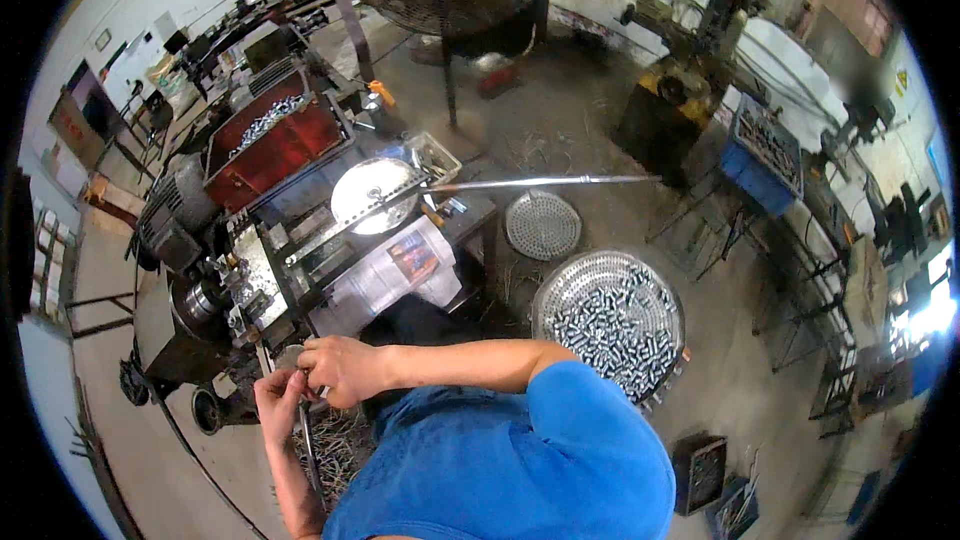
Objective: The person picks up a metal part from a bin, places it into the chuck of a lathe, and secures it. They then operate the lathe by pulling a lever, causing the part to spin while they use a tool to shape or cut it. After the process is complete, they stop the lathe, remove the finished part, and place it into a separate bin before repeating the process with a new part.
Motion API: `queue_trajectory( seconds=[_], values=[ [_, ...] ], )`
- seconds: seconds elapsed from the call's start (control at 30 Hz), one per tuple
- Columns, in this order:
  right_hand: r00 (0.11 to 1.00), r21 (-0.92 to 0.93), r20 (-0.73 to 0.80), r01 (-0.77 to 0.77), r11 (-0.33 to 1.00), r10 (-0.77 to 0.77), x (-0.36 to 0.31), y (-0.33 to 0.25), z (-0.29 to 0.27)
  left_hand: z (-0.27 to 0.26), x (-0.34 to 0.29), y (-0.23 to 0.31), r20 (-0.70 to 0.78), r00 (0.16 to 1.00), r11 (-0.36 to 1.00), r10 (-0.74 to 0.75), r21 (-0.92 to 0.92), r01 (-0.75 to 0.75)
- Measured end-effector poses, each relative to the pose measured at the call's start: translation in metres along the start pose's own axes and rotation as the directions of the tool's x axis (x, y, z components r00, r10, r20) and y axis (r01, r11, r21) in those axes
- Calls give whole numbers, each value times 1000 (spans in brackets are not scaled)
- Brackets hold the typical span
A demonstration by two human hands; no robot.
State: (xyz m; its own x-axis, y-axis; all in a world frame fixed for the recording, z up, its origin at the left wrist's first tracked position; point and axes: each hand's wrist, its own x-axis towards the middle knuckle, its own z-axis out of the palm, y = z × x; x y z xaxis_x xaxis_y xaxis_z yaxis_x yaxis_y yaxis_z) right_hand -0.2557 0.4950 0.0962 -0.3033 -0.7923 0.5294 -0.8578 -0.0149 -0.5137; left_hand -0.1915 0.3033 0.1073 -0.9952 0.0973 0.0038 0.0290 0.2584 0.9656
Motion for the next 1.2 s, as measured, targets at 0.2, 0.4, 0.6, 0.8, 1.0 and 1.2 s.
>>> queue_trajectory(
  seconds=[0.2,0.4,0.6,0.8,1.0,1.2],
  values=[
    [993,-41,5,121,992,-121,28,15,-13,-16,16,8,-20,993,989,-120,87,121],
    [940,-77,327,128,989,-96,81,29,-13,-68,-1,11,-40,996,909,79,414,-55],
    [948,-284,289,220,933,-136,177,82,-2,-173,-98,-7,-557,830,701,14,598,389],
    [903,-662,411,199,723,127,255,140,46,-217,-212,-52,-797,581,209,-168,547,811],
    [888,-717,428,220,662,167,264,166,71,-183,-245,-115,-862,428,610,-270,190,769],
    [927,-639,376,242,730,22,263,169,78,-176,-231,-125,-908,403,429,-110,322,844]
  ],
)
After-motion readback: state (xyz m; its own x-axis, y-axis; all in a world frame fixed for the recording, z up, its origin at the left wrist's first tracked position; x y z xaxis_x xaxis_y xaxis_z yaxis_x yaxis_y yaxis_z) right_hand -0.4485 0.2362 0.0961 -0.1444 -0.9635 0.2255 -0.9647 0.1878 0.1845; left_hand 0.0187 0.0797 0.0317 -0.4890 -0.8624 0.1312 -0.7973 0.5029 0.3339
